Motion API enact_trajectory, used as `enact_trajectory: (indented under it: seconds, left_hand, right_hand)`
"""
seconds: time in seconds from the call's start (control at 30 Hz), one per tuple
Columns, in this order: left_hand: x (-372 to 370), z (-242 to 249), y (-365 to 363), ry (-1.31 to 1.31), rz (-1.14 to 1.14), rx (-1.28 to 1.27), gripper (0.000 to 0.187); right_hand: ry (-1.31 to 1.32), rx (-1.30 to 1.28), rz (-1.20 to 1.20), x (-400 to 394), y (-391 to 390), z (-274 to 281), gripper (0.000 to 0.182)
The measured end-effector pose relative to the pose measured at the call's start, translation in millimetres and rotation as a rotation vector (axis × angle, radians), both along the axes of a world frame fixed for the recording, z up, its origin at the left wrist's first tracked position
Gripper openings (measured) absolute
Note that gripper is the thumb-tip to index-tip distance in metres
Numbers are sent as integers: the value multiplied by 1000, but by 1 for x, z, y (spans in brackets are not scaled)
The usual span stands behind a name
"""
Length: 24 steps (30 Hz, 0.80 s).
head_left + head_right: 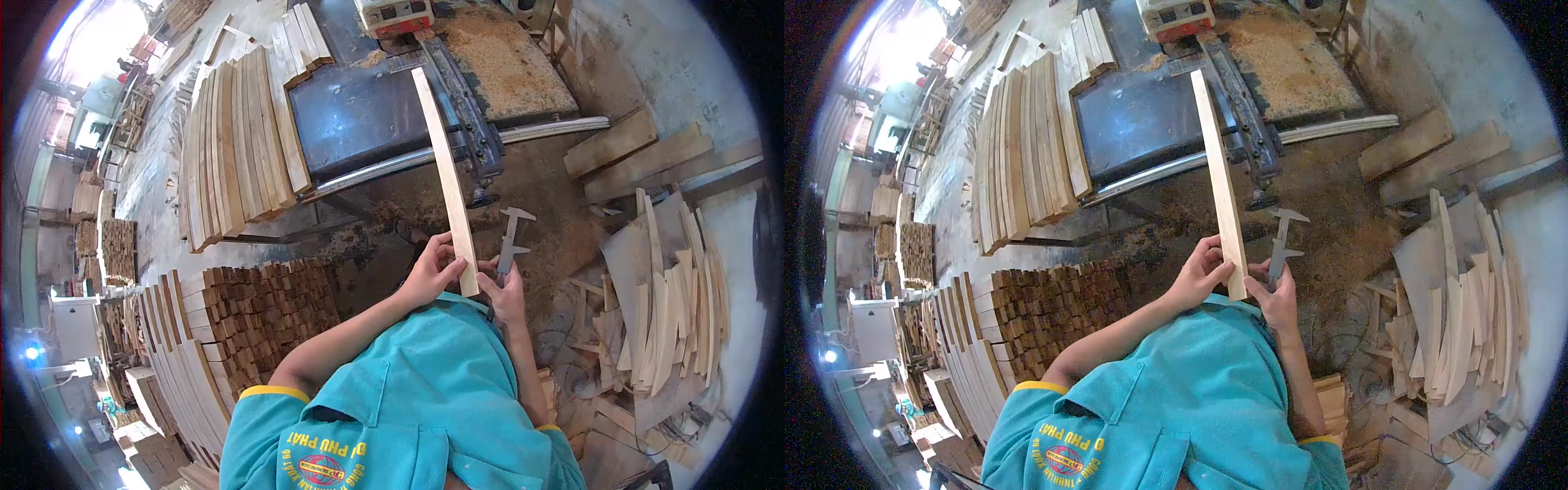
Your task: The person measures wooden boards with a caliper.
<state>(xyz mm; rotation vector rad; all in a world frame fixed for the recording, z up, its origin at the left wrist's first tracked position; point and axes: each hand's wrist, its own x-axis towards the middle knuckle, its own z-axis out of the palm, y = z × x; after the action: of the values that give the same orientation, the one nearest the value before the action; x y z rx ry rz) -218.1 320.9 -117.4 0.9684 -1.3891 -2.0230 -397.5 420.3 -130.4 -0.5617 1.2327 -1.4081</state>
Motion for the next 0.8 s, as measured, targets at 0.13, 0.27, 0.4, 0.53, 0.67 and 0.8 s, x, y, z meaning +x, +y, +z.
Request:
enact_trajectory:
  seconds: [0.13, 0.27, 0.4, 0.53, 0.67, 0.8]
  left_hand:
    - [-7, 1, 4, -31, 55, -47, 55]
    - [-11, -2, 7, -50, 72, -79, 57]
    - [-14, -5, 9, -40, 64, -81, 58]
    - [-17, -4, 11, -37, 63, -53, 58]
    - [-18, -2, 10, -47, 54, -27, 64]
    - [-16, -11, 9, -34, 41, -14, 63]
  right_hand:
    - [-58, 10, -35, -2, 6, -4, 37]
    - [-38, 4, -43, -5, 11, -12, 37]
    - [-22, 14, -45, -9, 15, -10, 37]
    - [-14, 9, -50, -10, 18, -10, 38]
    - [5, 30, -68, -11, 21, -7, 38]
    - [47, -14, -66, -11, 19, 0, 41]
